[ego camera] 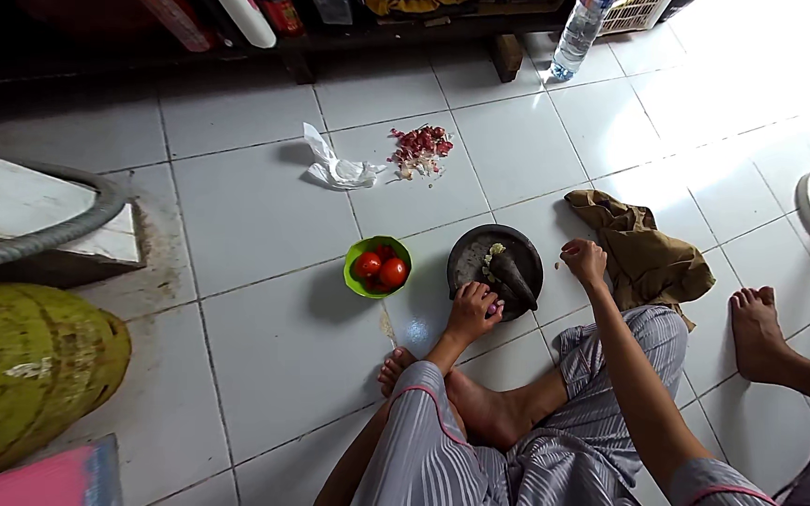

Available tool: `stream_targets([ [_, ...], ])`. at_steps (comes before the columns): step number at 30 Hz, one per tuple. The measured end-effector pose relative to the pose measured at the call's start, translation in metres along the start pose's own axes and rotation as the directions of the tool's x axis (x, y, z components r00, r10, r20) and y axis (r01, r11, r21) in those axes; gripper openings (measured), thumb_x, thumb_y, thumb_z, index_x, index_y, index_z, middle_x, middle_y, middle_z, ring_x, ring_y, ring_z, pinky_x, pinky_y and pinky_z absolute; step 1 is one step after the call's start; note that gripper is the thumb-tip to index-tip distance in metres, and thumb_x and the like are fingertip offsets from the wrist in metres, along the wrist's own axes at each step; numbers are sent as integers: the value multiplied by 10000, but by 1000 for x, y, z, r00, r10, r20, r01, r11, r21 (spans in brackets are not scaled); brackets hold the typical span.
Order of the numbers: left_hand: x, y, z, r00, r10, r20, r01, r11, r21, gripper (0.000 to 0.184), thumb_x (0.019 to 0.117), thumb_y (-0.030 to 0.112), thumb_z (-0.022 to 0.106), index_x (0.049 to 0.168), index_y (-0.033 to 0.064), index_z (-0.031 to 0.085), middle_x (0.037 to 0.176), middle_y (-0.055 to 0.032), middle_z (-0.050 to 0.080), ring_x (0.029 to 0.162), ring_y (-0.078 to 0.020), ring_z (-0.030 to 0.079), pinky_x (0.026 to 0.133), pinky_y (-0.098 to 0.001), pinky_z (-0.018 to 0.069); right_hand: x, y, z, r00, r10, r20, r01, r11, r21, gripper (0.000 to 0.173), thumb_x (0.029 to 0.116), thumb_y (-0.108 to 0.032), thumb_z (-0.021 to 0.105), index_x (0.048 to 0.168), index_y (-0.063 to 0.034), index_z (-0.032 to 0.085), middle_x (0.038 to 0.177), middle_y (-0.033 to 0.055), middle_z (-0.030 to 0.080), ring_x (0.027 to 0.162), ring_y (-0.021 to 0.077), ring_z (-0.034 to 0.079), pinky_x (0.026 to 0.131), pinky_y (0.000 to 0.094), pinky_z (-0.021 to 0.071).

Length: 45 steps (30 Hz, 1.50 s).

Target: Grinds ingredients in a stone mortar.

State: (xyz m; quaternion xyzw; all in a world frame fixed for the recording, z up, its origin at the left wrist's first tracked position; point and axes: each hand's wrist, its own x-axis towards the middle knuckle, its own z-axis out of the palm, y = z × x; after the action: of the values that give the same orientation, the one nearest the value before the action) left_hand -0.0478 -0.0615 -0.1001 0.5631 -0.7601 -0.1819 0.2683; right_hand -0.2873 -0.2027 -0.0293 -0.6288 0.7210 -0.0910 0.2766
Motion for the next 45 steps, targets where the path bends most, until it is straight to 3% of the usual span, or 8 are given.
stream_targets([
  [11,0,-1,1,1000,7,6,-7,1000,2,334,934,296,625,1011,1,763,1099,-225,716,1103,-431,664,1010,-590,459,11,3,34,984,163,67,-145,964,-224,285,891,-154,746,1139,-16,729,1104,253,717,1134,451,635,1024,649,391],
  [18,-1,-1,1,1000,5,-5,-5,1000,-12,316,937,292,630,1009,19,772,1090,-216,725,1098,-436,667,995,-600,479,-25,-68,1,953,-302,-40,304,934,187,249,958,-118,711,1134,57,687,1003,230,735,879,392,701,809,588,535],
  [21,-1,1,1,1000,5,-13,-5,1000,-7,319,937,300,626,1009,25,773,1081,-215,726,1092,-435,668,997,-592,477,-34,-78,14,953,-303,17,291,929,227,205,994,-125,674,1114,42,686,907,218,716,789,359,684,741,546,546],
  [27,-1,0,2,999,20,-38,-20,1000,10,316,942,295,625,1006,25,775,1064,-209,727,1061,-409,685,994,-580,483,-67,-85,56,945,-164,284,256,910,-326,627,992,-388,680,1422,42,527,1243,302,647,1252,481,558,1033,632,398],
  [32,0,-3,0,1000,14,-22,-14,1000,-19,314,938,294,629,987,15,766,1062,-209,725,1069,-411,680,994,-578,484,-73,-93,53,950,-212,229,254,953,-168,544,1056,-269,581,1500,18,454,1242,301,648,1227,481,583,1021,606,453],
  [37,-3,-2,2,1000,11,-22,-12,999,-40,309,905,280,657,968,-7,751,1075,-220,720,1081,-421,669,983,-584,478,-72,-114,70,929,-337,156,347,937,-45,556,1058,-248,569,1559,-59,419,1263,333,600,934,480,685,798,597,563],
  [40,0,-5,2,1000,12,-6,-12,1000,0,333,904,315,674,1017,16,768,1111,-195,728,1114,-404,666,1004,-568,482,-56,-121,74,914,-240,327,291,950,-115,547,1076,-323,540,1574,-130,420,1342,320,584,1065,484,664,909,613,525],
  [45,-2,0,-1,999,19,-43,-20,999,-30,300,895,279,670,938,-7,749,1031,-216,721,1047,-415,678,958,-572,493,-70,-120,64,954,-239,180,252,966,-50,497,1046,-300,602,1496,-104,523,1246,310,639,1006,483,675,851,623,528],
])
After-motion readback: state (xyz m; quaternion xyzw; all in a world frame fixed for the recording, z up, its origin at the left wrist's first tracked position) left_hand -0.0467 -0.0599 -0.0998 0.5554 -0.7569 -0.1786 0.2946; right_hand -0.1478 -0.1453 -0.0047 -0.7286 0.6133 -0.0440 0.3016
